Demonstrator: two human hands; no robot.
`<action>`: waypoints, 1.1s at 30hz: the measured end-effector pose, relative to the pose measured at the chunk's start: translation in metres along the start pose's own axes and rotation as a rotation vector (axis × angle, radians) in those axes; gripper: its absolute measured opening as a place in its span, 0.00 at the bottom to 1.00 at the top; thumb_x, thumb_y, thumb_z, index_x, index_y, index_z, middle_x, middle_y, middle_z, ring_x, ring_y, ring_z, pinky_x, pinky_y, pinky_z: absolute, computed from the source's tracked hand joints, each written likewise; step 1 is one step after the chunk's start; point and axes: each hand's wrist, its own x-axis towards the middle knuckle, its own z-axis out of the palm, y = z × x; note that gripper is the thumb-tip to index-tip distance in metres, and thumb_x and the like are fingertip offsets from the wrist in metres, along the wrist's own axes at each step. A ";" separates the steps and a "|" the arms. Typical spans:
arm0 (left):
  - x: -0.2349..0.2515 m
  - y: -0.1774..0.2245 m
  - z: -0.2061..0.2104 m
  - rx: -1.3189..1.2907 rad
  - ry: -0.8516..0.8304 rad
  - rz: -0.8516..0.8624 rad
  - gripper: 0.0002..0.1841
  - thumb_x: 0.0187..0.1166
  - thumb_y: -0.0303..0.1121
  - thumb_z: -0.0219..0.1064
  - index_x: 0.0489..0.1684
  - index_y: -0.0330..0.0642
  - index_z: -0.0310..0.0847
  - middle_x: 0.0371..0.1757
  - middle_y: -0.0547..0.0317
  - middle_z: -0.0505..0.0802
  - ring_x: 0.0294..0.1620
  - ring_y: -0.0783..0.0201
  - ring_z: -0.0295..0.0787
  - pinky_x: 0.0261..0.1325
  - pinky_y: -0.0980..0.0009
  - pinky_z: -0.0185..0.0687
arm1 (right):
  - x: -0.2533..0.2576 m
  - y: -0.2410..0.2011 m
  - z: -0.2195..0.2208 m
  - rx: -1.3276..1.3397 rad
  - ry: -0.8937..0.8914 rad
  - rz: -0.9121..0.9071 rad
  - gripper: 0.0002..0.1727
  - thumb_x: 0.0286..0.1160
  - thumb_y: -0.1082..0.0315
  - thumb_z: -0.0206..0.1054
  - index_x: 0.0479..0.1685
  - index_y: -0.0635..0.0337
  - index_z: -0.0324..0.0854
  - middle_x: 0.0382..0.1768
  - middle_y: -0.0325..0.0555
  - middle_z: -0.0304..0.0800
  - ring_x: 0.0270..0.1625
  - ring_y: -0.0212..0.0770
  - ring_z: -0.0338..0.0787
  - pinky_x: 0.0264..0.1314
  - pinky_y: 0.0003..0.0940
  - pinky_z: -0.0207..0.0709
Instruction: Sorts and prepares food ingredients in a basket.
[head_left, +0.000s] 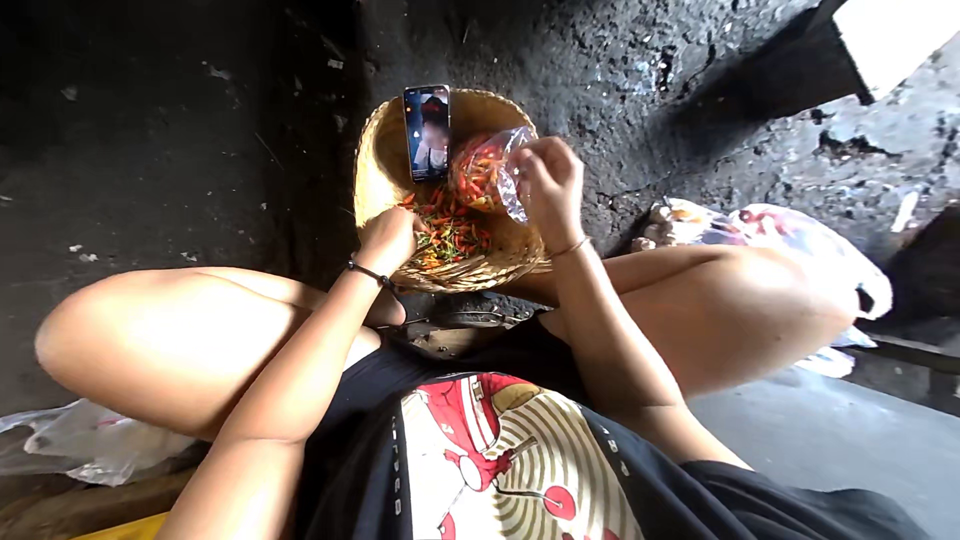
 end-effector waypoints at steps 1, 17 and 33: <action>0.000 0.001 0.001 0.026 -0.007 -0.027 0.13 0.80 0.28 0.67 0.57 0.47 0.93 0.60 0.40 0.92 0.64 0.36 0.88 0.62 0.30 0.79 | -0.005 -0.003 0.006 -0.064 -0.066 -0.039 0.13 0.83 0.70 0.58 0.52 0.72 0.83 0.45 0.50 0.91 0.45 0.35 0.91 0.50 0.34 0.87; 0.003 0.002 0.007 0.016 -0.022 0.018 0.13 0.85 0.33 0.61 0.58 0.47 0.92 0.63 0.45 0.92 0.68 0.44 0.87 0.69 0.39 0.78 | -0.043 0.048 0.079 -0.824 -0.848 -0.001 0.22 0.80 0.77 0.59 0.72 0.58 0.83 0.73 0.54 0.83 0.78 0.60 0.78 0.74 0.60 0.74; 0.007 0.006 0.024 0.169 -0.176 0.169 0.17 0.88 0.32 0.58 0.66 0.43 0.88 0.75 0.49 0.87 0.80 0.47 0.78 0.81 0.42 0.66 | -0.036 0.040 0.069 -0.926 -0.791 0.156 0.14 0.85 0.68 0.63 0.59 0.65 0.87 0.63 0.60 0.89 0.73 0.63 0.82 0.68 0.64 0.78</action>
